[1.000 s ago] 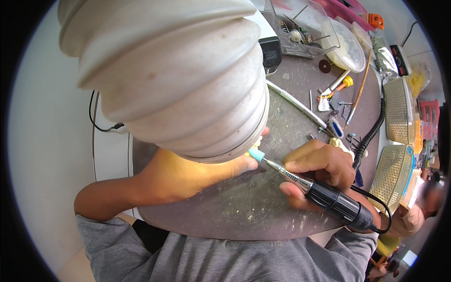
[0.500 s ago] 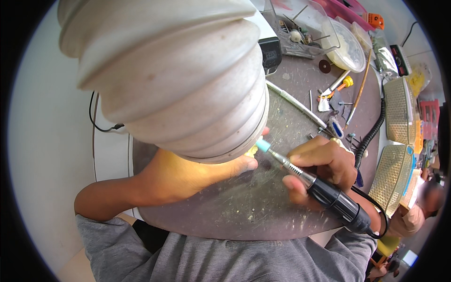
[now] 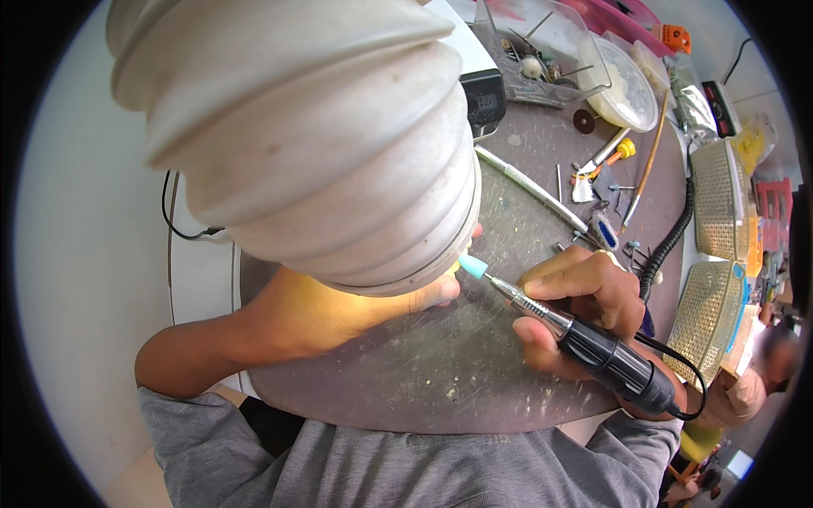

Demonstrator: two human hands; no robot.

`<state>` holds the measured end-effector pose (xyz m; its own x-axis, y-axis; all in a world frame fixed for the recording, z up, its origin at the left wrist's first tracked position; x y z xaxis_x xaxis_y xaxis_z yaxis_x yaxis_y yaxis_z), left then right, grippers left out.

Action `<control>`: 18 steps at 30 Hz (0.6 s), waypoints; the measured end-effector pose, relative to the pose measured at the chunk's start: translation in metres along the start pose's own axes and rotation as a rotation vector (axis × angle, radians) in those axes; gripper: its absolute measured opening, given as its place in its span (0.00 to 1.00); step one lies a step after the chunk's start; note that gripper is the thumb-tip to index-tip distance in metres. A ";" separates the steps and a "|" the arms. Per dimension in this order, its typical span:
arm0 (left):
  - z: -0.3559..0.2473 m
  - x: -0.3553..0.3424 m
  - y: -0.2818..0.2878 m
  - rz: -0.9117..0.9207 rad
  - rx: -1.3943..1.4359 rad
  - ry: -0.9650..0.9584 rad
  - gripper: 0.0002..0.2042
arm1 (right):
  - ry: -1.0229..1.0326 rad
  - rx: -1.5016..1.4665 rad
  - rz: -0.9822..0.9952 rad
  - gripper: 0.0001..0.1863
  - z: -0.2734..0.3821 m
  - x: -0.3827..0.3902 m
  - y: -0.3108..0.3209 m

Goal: The person uses a rotary tool to finish and polish a dental bridge, holding the bridge by hand and moving it against the rotating tip while working under a ventilation hood.

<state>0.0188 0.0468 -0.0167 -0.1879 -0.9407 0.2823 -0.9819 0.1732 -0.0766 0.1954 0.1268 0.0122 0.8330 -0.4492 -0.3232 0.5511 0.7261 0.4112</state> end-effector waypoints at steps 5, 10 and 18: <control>-0.001 -0.001 0.001 0.011 0.003 0.037 0.23 | -0.007 -0.001 0.000 0.15 -0.001 0.001 0.002; 0.000 -0.001 0.000 0.019 -0.012 0.006 0.23 | -0.016 0.003 -0.017 0.16 -0.004 0.002 0.003; -0.001 -0.001 -0.001 0.023 -0.034 -0.001 0.22 | 0.015 -0.005 0.021 0.16 -0.003 0.000 0.001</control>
<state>0.0202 0.0480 -0.0158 -0.2108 -0.9368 0.2794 -0.9775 0.2049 -0.0505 0.1959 0.1284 0.0100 0.8432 -0.4264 -0.3273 0.5336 0.7377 0.4137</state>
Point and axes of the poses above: each hand's wrist, its own x-axis away from the middle knuckle, its own y-axis out of the back of the hand, z = x × y, the point moved 5 cm from there along -x, towards the middle knuckle, and after that the axes turned 5 degrees about z, right-handed, at the moved point
